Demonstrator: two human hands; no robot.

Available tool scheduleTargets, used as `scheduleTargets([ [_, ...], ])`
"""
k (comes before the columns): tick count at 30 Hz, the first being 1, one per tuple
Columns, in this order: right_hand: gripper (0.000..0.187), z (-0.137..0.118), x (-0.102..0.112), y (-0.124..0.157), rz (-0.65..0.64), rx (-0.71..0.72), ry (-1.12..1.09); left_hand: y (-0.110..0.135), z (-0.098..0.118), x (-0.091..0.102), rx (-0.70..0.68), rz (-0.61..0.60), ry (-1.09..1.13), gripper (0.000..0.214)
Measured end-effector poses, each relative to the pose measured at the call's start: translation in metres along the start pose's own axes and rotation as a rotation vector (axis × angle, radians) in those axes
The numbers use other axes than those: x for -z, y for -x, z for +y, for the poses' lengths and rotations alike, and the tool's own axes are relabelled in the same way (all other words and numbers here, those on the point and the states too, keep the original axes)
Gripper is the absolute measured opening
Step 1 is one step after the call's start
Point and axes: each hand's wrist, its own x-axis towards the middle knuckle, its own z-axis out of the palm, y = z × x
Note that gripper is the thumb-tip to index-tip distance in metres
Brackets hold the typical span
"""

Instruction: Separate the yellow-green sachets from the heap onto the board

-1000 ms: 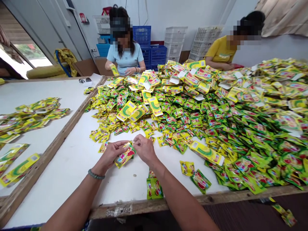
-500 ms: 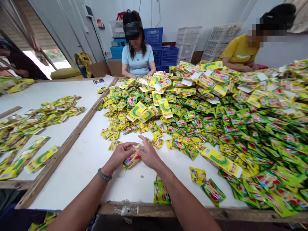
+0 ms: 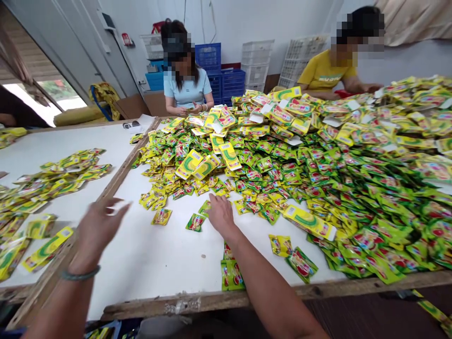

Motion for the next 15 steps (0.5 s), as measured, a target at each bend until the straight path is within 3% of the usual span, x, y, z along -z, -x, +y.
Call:
scheduleTargets([
  [2, 0.033, -0.002, -0.005, 0.003, -0.05, 0.028, 0.065, 0.011, 0.027, -0.029, -0.043, -0.196, -0.034, 0.045],
  [4, 0.026, -0.001, -0.004, 0.005, -0.078, 0.019, 0.076, 0.014, 0.039, -0.057, -0.043, -0.303, -0.115, 0.049],
  [8, 0.011, 0.001, 0.005, 0.005, -0.13, -0.033, 0.007, 0.011, 0.03, -0.09, -0.015, -0.392, -0.1, 0.038],
  [12, 0.015, -0.002, 0.01, 0.003, -0.09, -0.088, -0.245, 0.018, 0.037, -0.098, -0.062, -0.472, 0.269, 0.03],
  [15, 0.021, -0.006, 0.007, 0.004, -0.12, -0.119, -0.597, 0.032, 0.062, -0.099, -0.071, -0.671, 0.735, 0.029],
])
